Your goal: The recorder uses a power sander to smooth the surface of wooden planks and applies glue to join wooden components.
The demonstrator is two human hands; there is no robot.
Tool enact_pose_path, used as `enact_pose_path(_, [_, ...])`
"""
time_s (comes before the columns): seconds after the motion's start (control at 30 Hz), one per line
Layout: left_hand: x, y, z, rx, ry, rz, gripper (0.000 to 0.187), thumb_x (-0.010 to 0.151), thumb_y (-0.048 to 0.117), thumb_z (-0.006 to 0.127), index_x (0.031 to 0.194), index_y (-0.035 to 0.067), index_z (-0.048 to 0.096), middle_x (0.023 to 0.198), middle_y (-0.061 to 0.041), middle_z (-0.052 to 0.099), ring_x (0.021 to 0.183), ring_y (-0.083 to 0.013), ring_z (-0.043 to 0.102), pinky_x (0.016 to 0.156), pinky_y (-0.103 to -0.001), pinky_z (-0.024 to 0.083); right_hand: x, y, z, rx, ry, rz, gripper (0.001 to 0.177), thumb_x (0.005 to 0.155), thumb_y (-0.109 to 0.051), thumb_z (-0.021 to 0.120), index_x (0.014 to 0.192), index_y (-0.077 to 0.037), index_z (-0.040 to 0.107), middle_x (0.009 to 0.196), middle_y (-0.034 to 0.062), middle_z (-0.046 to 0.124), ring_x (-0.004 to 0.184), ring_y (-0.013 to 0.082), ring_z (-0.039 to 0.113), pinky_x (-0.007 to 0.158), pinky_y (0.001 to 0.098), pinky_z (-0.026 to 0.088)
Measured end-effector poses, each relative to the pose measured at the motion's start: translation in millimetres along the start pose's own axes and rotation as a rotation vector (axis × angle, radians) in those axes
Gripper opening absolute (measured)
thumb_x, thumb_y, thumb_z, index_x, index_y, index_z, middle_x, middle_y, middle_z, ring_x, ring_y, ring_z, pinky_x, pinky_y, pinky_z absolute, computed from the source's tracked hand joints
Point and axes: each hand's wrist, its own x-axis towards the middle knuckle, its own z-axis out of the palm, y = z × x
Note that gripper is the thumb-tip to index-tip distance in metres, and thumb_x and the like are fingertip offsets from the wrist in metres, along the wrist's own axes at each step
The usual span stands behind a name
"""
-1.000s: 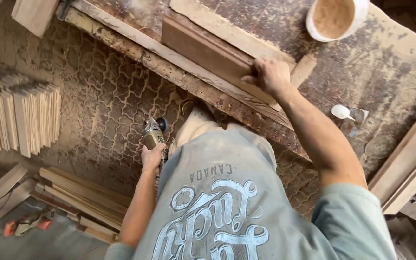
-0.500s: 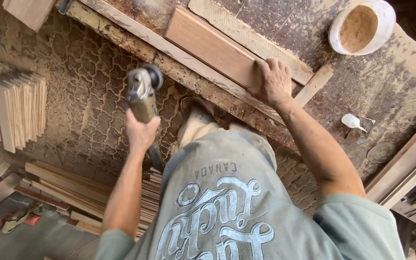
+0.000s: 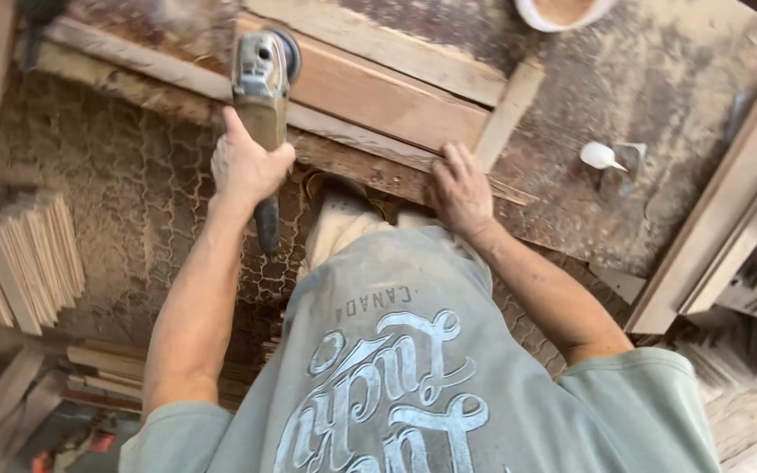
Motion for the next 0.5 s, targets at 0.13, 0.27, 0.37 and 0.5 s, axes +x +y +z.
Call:
enact_pose_path(0.13, [-30.3,46.2,54.3,0.129,-0.062,0.101,0.097,0.076,0.04,0.071,0.15,-0.01,0.034,0.106,-0.04,0.067,0.102,-0.0589,0.067,0.089,-0.068,0.051,-16.6,-11.7,-39.7,0.122,0.036,0.094,0.038,0.08,-0.017,0.084,0.113,-0.004,0.07,0.137,0.0226,0.06,0.132,0.0437,0.055,0.109,0.0511,0.045])
enact_pose_path(0.27, [-55.2,90.7,97.5,0.224,-0.183,0.309,0.094,0.073,0.045,0.075,0.144,-0.006,0.039,0.112,-0.032,0.066,0.099,-0.0526,0.07,0.085,-0.063,0.056,-53.9,9.0,-25.8,0.333,0.125,0.365,0.031,0.088,-0.021,0.079,0.117,-0.011,0.072,0.12,0.0128,0.068,0.116,0.036,0.064,0.102,0.0454,0.05])
enact_pose_path(0.37, [-70.1,126.9,113.4,0.276,-0.292,0.411,0.082,0.073,0.046,0.076,0.133,0.001,0.045,0.111,-0.025,0.066,0.1,-0.0482,0.071,0.083,-0.061,0.057,-84.6,34.5,-7.2,0.314,0.176,0.477,0.033,0.088,-0.024,0.08,0.118,-0.013,0.073,0.115,0.0093,0.069,0.11,0.0312,0.065,0.098,0.0427,0.051])
enact_pose_path(0.5, [-72.1,142.8,121.9,0.308,-0.37,0.455,0.066,0.074,0.046,0.078,0.118,0.009,0.046,0.109,-0.019,0.065,0.103,-0.0452,0.07,0.084,-0.059,0.059,-86.9,46.0,-15.2,0.203,0.145,0.501,0.038,0.084,-0.028,0.083,0.117,-0.013,0.073,0.107,0.0102,0.068,0.102,0.0317,0.066,0.092,0.0446,0.052])
